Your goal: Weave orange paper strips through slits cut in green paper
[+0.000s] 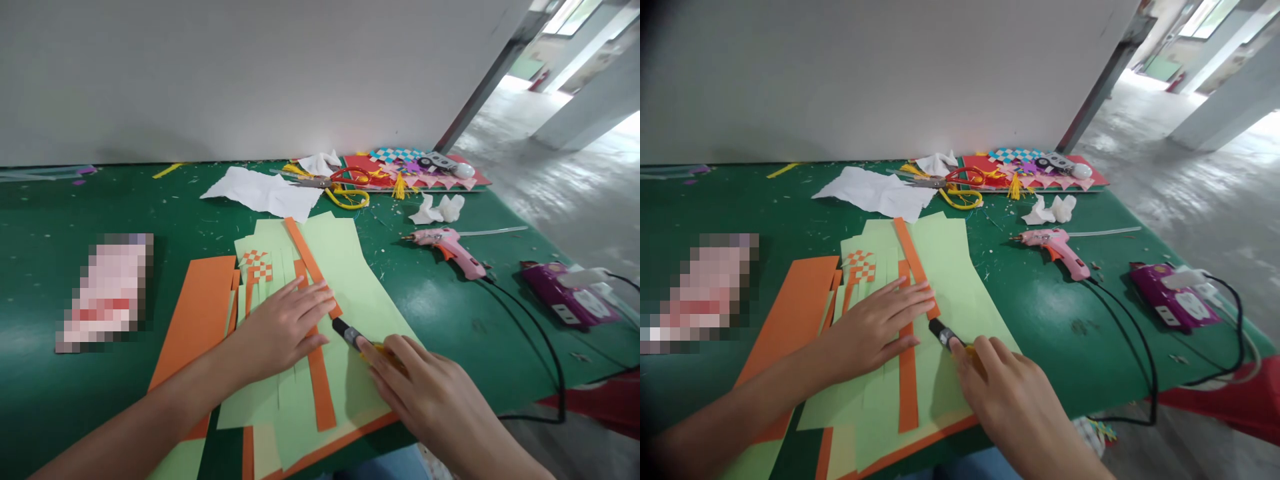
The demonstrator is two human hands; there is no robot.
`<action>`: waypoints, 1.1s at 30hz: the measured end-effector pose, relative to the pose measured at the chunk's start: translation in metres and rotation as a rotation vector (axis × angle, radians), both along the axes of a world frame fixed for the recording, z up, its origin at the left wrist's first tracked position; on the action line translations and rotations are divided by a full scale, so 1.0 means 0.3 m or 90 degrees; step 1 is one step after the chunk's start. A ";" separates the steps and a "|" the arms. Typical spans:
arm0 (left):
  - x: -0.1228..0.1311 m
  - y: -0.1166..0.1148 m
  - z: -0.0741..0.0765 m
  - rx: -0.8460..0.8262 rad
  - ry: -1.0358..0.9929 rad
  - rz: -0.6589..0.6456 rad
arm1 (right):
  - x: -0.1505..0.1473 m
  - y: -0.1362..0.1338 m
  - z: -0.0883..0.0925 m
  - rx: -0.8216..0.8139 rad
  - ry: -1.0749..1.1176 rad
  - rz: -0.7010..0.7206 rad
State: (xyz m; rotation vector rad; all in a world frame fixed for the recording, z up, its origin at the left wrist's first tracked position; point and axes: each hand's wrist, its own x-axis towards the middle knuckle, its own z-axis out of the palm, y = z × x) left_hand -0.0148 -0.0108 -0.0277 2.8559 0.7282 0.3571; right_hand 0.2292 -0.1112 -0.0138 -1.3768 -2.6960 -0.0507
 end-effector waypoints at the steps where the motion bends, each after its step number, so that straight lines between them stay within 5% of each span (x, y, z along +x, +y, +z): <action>1: -0.001 0.000 -0.001 0.004 0.002 -0.001 | 0.000 -0.004 0.000 0.000 0.003 0.003; 33: -0.004 -0.002 -0.003 0.013 -0.013 -0.006 | 0.011 0.009 -0.014 0.002 -0.007 -0.010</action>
